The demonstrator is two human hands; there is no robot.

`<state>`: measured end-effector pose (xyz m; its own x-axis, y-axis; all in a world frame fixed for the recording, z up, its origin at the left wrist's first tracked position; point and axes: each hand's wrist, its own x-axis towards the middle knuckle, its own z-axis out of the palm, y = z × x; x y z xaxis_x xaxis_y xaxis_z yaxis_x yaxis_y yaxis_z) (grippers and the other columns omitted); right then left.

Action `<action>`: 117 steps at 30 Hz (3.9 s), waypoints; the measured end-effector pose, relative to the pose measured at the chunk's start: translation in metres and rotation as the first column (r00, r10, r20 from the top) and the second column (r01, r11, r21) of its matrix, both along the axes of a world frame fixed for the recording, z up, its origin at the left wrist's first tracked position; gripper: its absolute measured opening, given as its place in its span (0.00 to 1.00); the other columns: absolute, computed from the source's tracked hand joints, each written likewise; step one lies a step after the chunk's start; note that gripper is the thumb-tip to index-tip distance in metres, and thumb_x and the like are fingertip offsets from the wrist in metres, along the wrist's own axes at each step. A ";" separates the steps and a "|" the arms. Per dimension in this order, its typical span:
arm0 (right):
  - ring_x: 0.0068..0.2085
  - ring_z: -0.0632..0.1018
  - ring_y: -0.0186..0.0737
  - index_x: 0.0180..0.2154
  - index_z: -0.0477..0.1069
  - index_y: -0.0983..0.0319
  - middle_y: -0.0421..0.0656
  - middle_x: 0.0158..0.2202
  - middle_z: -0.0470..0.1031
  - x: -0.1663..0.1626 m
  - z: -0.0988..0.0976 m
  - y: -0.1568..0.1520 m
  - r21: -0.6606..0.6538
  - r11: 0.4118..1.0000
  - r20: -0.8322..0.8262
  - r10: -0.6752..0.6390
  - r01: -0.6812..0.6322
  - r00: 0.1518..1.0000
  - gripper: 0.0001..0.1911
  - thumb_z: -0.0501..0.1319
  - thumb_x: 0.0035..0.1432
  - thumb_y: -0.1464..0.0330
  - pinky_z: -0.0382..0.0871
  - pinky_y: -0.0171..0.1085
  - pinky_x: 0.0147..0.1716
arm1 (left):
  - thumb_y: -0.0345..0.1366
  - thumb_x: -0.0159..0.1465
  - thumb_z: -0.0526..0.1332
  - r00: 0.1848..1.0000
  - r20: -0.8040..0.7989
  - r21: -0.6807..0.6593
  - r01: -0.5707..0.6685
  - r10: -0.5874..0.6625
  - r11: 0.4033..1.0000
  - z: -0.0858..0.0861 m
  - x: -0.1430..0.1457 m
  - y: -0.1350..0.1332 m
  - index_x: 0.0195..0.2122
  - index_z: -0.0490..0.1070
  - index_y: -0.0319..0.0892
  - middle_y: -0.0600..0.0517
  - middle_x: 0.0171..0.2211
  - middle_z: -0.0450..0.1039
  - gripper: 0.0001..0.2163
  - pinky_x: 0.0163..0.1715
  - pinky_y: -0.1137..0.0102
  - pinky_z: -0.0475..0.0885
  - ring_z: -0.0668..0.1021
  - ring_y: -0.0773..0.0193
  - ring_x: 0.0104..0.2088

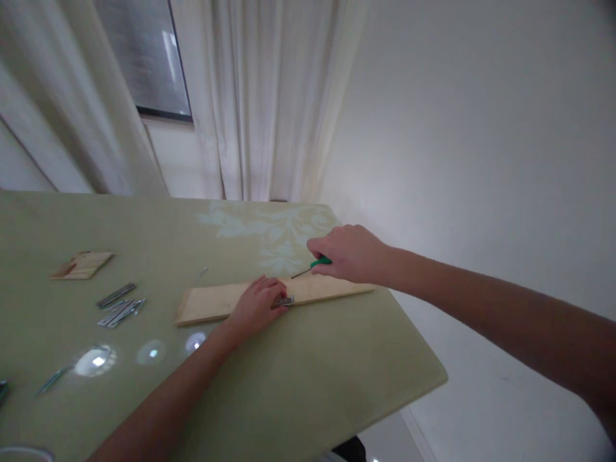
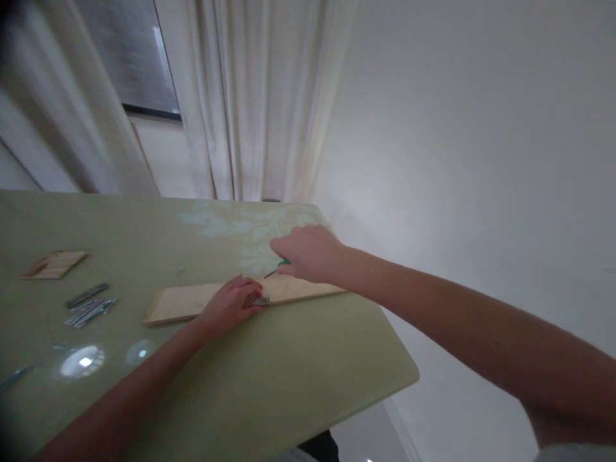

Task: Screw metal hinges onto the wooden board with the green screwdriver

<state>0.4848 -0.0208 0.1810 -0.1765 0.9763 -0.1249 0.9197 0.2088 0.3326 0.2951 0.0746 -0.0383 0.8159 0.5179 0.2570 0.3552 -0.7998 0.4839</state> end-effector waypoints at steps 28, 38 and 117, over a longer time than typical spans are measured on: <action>0.55 0.75 0.45 0.55 0.75 0.61 0.48 0.54 0.78 0.043 -0.219 0.038 0.288 0.942 -0.674 0.073 0.171 0.735 0.15 0.61 0.71 0.64 0.66 0.43 0.57 | 0.35 0.74 0.57 0.980 0.177 0.078 -0.102 0.087 0.992 -0.020 -0.025 -0.017 0.49 0.76 0.47 0.50 0.45 0.82 0.08 0.66 0.49 0.66 0.81 0.58 0.47; 0.51 0.75 0.47 0.51 0.75 0.60 0.47 0.49 0.79 0.037 -0.222 0.000 0.350 0.898 -0.520 0.422 -0.265 0.743 0.12 0.64 0.67 0.66 0.68 0.45 0.54 | 0.32 0.72 0.59 0.995 0.093 0.196 -0.046 0.028 0.980 -0.025 -0.025 -0.017 0.54 0.75 0.48 0.48 0.51 0.79 0.12 0.66 0.48 0.66 0.80 0.55 0.52; 0.33 0.70 0.39 0.33 0.75 0.63 0.41 0.30 0.72 0.004 -0.233 -0.007 0.673 0.623 -0.100 0.610 -0.398 0.786 0.10 0.60 0.69 0.75 0.59 0.42 0.32 | 0.36 0.71 0.63 0.987 0.120 0.023 -0.108 0.105 0.994 -0.016 -0.022 -0.007 0.40 0.82 0.47 0.49 0.48 0.80 0.06 0.53 0.57 0.74 0.79 0.55 0.48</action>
<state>0.4892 -0.0279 -0.0524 -0.5862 0.5620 0.5835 0.7973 0.5281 0.2922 0.2728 0.0678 -0.0538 0.7195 0.5910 0.3647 0.3808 -0.7749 0.5045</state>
